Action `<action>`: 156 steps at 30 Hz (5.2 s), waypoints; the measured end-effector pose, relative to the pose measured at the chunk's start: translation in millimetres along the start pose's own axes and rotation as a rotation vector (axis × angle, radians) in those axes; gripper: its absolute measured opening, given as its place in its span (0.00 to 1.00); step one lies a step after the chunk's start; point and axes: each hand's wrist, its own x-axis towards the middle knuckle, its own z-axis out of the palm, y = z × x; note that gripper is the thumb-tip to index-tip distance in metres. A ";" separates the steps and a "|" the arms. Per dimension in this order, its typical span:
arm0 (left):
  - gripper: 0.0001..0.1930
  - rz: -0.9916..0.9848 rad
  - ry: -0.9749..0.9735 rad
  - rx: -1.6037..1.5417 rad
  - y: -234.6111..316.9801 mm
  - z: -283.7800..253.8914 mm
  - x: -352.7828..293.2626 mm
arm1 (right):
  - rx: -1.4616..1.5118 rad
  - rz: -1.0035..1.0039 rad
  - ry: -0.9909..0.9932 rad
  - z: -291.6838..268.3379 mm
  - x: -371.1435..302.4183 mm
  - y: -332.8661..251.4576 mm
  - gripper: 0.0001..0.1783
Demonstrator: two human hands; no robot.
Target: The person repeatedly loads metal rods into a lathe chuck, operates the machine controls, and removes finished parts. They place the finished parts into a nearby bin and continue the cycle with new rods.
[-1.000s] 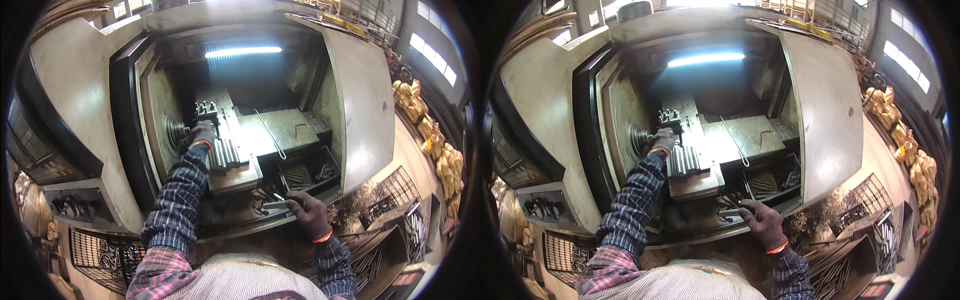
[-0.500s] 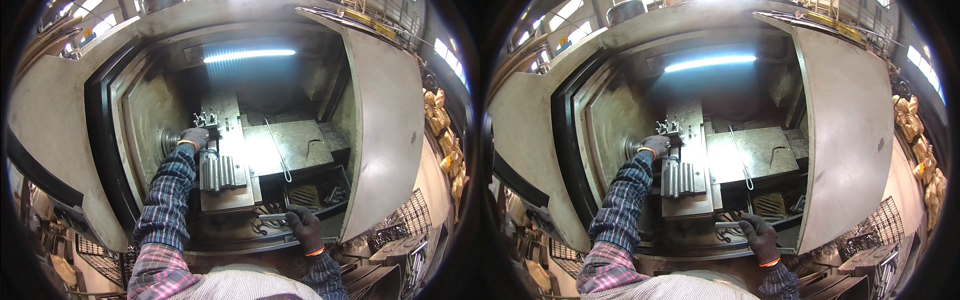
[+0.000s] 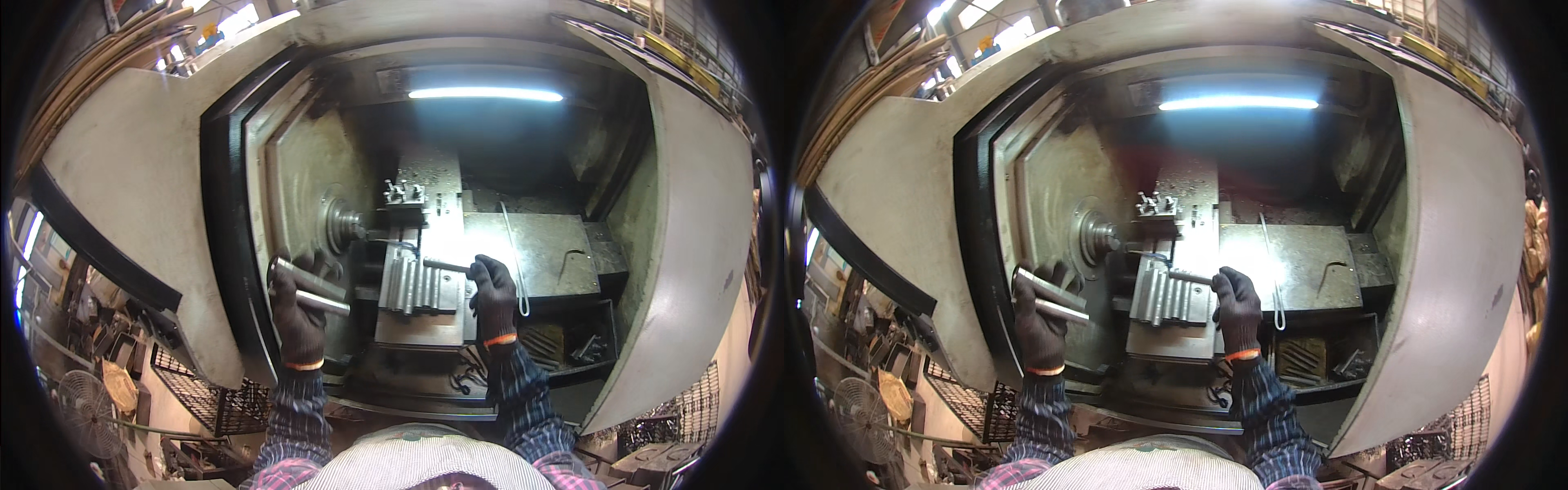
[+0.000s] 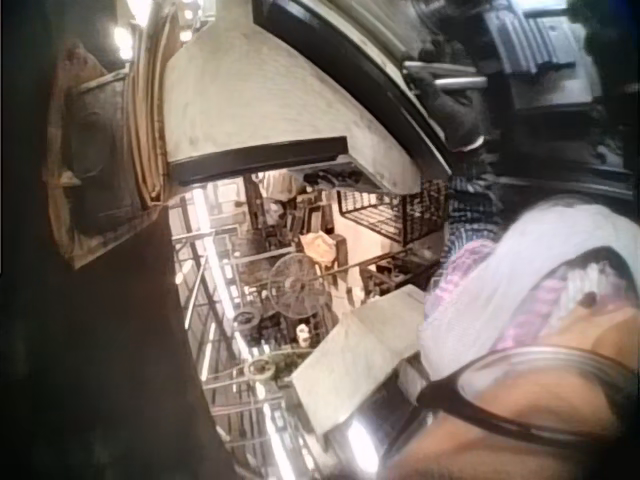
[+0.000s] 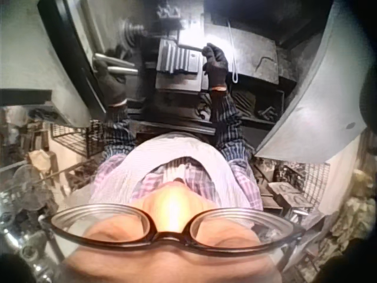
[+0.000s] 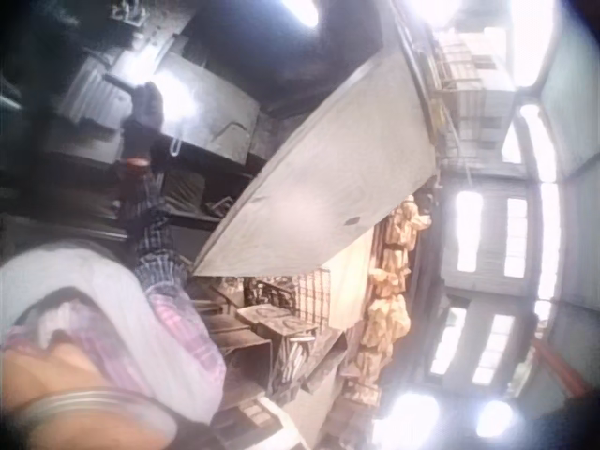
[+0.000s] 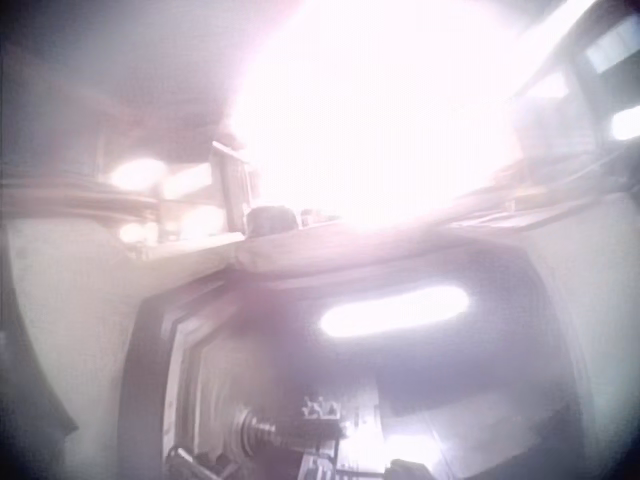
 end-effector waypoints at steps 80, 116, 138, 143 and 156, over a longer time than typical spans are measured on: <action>0.30 -0.631 -0.230 0.807 -130.6 -94.4 -52.2 | -0.663 0.448 -0.609 44.2 -94.8 54.6 0.51; 0.22 0.277 0.311 -0.341 269.5 -403.2 -96.7 | -0.899 -0.965 -1.533 527.1 -387.4 -73.1 0.35; 0.10 0.164 -0.523 2.228 47.8 -562.0 -69.0 | -1.329 -0.385 -1.028 256.9 -295.1 -140.1 0.31; 0.11 0.308 -1.393 1.639 5.1 -430.3 -139.0 | -1.111 -0.293 -0.594 128.2 -358.6 -167.2 0.30; 0.11 -1.992 -1.170 0.130 -48.3 -91.1 -355.3 | -0.748 0.103 0.724 -74.0 -654.8 -162.4 0.26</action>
